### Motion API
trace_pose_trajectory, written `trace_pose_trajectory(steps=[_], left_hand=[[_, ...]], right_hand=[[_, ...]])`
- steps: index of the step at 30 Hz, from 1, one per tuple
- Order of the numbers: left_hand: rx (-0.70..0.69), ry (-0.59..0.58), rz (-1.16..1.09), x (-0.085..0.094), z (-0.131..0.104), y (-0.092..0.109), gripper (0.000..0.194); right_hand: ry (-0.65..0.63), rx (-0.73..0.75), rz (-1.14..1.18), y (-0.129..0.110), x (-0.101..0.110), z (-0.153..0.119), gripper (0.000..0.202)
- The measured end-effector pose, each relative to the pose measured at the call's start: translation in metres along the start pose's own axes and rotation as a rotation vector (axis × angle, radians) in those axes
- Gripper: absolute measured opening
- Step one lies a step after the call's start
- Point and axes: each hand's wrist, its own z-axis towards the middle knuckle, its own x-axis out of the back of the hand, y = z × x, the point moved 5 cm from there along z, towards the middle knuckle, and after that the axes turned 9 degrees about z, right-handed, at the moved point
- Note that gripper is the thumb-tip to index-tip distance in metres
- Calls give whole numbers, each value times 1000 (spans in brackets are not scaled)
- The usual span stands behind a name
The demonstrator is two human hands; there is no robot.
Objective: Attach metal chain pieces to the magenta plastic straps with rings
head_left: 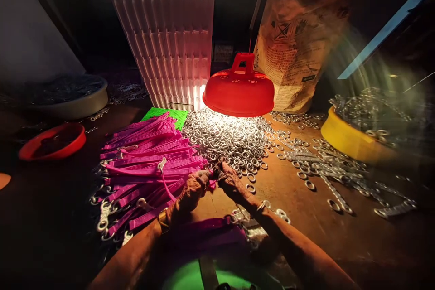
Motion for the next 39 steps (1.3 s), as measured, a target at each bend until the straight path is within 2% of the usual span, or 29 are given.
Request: trace_pose_trajectory(steps=[5, 7, 10, 12, 14, 17, 21, 23, 25, 27, 29, 32, 39], left_hand=[[-34, 14, 158, 0, -11, 12, 38], [15, 9, 138, 2, -12, 10, 40], [133, 2, 79, 8, -17, 12, 40], [216, -23, 45, 12, -27, 21, 41], [270, -118, 73, 12, -42, 31, 39], [322, -249, 176, 6, -70, 35, 34], [283, -386, 95, -11, -104, 18, 42], [291, -400, 35, -18, -116, 6, 44], [328, -372, -8, -22, -123, -4, 44], [385, -319, -96, -25, -126, -13, 42], [462, -281, -216, -28, -126, -19, 40], [521, -296, -340, -32, -123, -20, 43], [531, -335, -345, -33, -109, -11, 34]], right_hand=[[-77, 24, -126, -1, -4, 0, 21], [-118, 37, -152, -5, -5, -2, 26], [-248, 39, -230, -21, -11, -13, 26], [-349, 30, -317, -35, -17, -31, 23], [-404, 41, -388, -48, -22, -55, 23], [-381, 92, -462, -56, -24, -96, 20], [-388, 34, -536, -38, -23, -136, 19], [-413, -5, -507, -26, -25, -146, 27], [-380, -43, -409, -18, -27, -149, 28], [-327, -85, -325, -13, -29, -146, 16], [-331, -122, -293, -10, -32, -143, 4], [-434, -164, -269, -10, -36, -139, 11], [-604, -245, -325, -14, -37, -127, 8]])
